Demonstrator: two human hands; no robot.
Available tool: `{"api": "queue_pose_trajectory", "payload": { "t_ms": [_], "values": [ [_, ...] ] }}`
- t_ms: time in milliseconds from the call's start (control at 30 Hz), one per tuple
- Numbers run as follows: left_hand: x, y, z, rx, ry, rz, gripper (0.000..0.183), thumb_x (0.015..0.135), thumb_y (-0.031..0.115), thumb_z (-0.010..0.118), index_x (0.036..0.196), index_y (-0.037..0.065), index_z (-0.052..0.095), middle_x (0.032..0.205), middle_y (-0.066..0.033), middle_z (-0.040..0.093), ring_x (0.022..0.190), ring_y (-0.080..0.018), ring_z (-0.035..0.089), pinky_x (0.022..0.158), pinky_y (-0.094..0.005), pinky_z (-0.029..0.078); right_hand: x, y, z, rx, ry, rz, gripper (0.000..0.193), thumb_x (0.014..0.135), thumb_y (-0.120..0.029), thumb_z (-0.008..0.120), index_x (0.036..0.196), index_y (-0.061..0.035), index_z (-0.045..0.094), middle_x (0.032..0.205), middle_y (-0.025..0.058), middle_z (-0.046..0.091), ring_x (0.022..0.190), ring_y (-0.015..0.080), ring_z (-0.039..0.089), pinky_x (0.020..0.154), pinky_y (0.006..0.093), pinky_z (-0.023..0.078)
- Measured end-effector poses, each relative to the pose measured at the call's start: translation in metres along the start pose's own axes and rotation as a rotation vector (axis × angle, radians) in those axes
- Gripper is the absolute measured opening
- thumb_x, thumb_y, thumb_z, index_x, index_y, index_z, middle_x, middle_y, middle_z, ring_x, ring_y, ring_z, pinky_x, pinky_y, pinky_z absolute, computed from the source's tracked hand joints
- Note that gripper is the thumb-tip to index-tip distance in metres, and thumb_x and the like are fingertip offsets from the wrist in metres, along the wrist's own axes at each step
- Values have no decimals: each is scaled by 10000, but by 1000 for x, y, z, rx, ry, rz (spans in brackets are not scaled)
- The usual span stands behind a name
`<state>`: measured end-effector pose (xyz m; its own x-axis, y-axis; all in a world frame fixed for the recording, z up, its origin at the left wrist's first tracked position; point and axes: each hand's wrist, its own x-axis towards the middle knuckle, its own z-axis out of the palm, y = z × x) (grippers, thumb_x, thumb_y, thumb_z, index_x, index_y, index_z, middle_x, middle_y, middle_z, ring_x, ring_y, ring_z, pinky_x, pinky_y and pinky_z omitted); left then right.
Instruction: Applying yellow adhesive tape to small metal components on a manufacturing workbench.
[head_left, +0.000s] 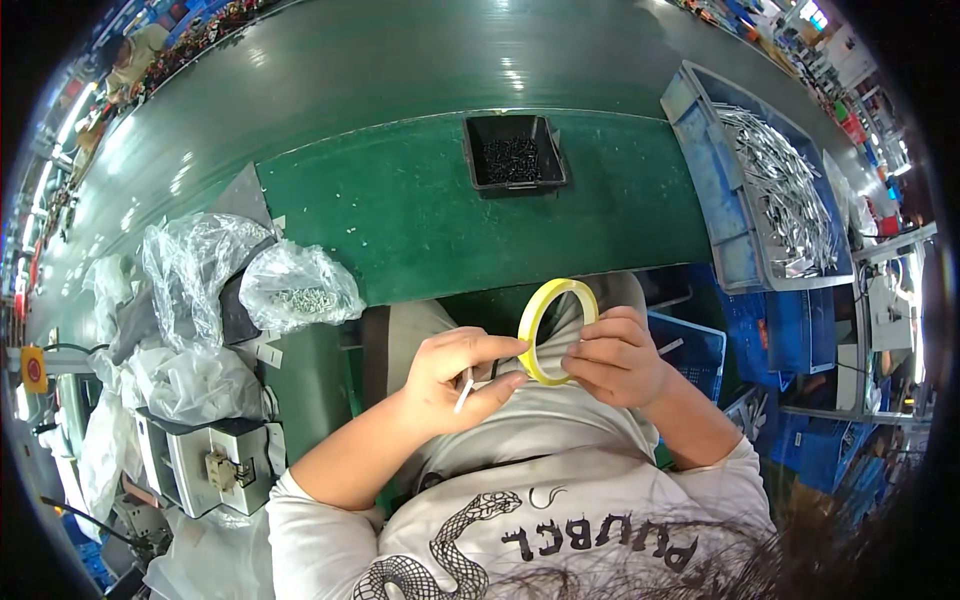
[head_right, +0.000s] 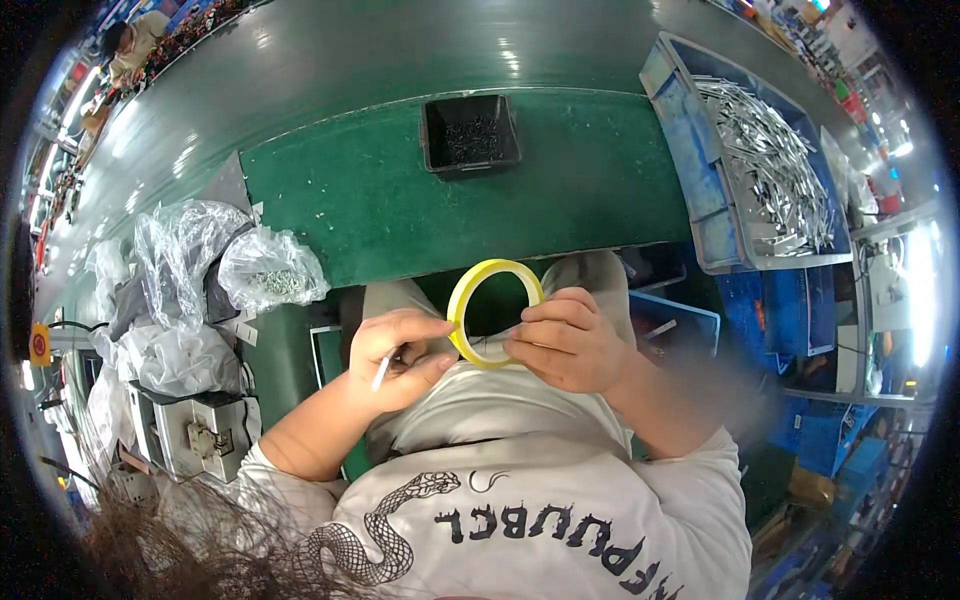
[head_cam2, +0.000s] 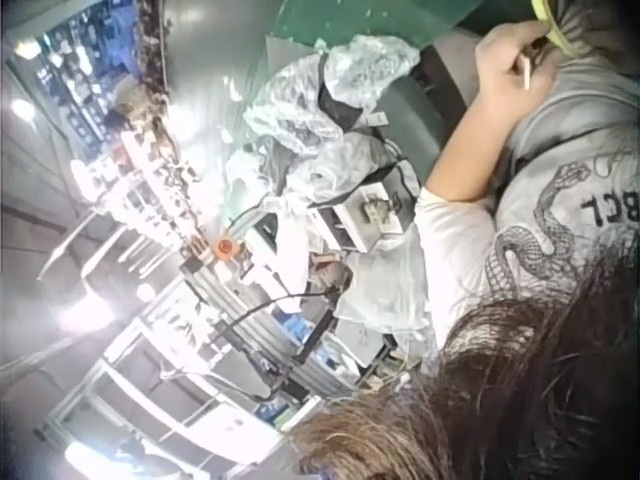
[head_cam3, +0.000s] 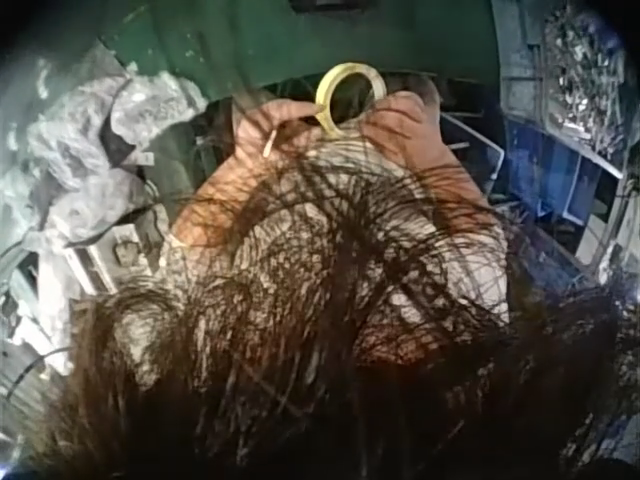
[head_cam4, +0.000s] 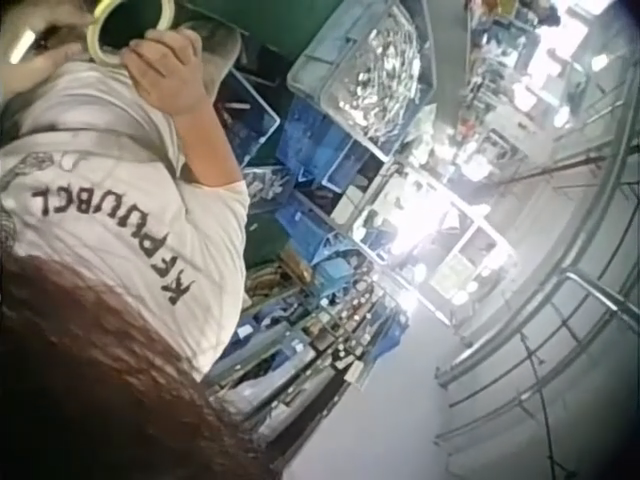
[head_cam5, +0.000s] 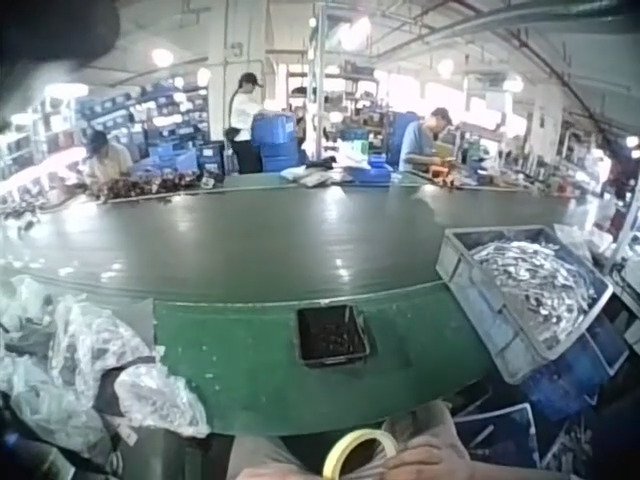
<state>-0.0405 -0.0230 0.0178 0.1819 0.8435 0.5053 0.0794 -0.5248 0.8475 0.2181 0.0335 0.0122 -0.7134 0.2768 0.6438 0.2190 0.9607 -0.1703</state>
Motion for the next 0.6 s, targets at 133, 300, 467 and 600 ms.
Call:
{"api": "queue_pose_trajectory", "payload": {
  "t_ms": [133, 300, 467, 600],
  "values": [
    [-1, -1, 0, 24, 21, 17, 374, 699, -45, 779, 1053, 41, 692, 607, 3, 488, 484, -101, 402, 454, -267, 290, 1, -1, 1, 19, 12, -28, 327, 631, -68, 799, 949, -119, 744, 1035, -4, 639, 994, 217, 590, 790, 387, 468],
    [-1, 0, 1, 48, 47, 28, 287, 725, -67, 766, 975, 46, 682, 616, -13, 527, 490, -110, 433, 454, -266, 303, 1, -2, 1, 28, 16, -27, 331, 637, -65, 798, 959, -118, 742, 1050, -2, 645, 993, 219, 590, 792, 388, 468],
    [-1, -4, 1, 67, 59, 17, 240, 751, -68, 753, 944, 49, 672, 661, -40, 590, 509, -118, 476, 466, -261, 345, 1, 0, 2, 36, -4, -31, 362, 625, -63, 791, 977, -120, 728, 1055, -3, 645, 1004, 228, 589, 809, 394, 466],
    [-3, -10, 7, 54, 77, -28, 208, 784, -65, 731, 946, 43, 657, 718, -61, 626, 527, -133, 508, 486, -266, 398, 5, 1, 1, -1, -68, 12, 328, 625, -106, 799, 938, -130, 704, 1034, -9, 653, 1005, 211, 601, 876, 423, 443]
  ]
}}
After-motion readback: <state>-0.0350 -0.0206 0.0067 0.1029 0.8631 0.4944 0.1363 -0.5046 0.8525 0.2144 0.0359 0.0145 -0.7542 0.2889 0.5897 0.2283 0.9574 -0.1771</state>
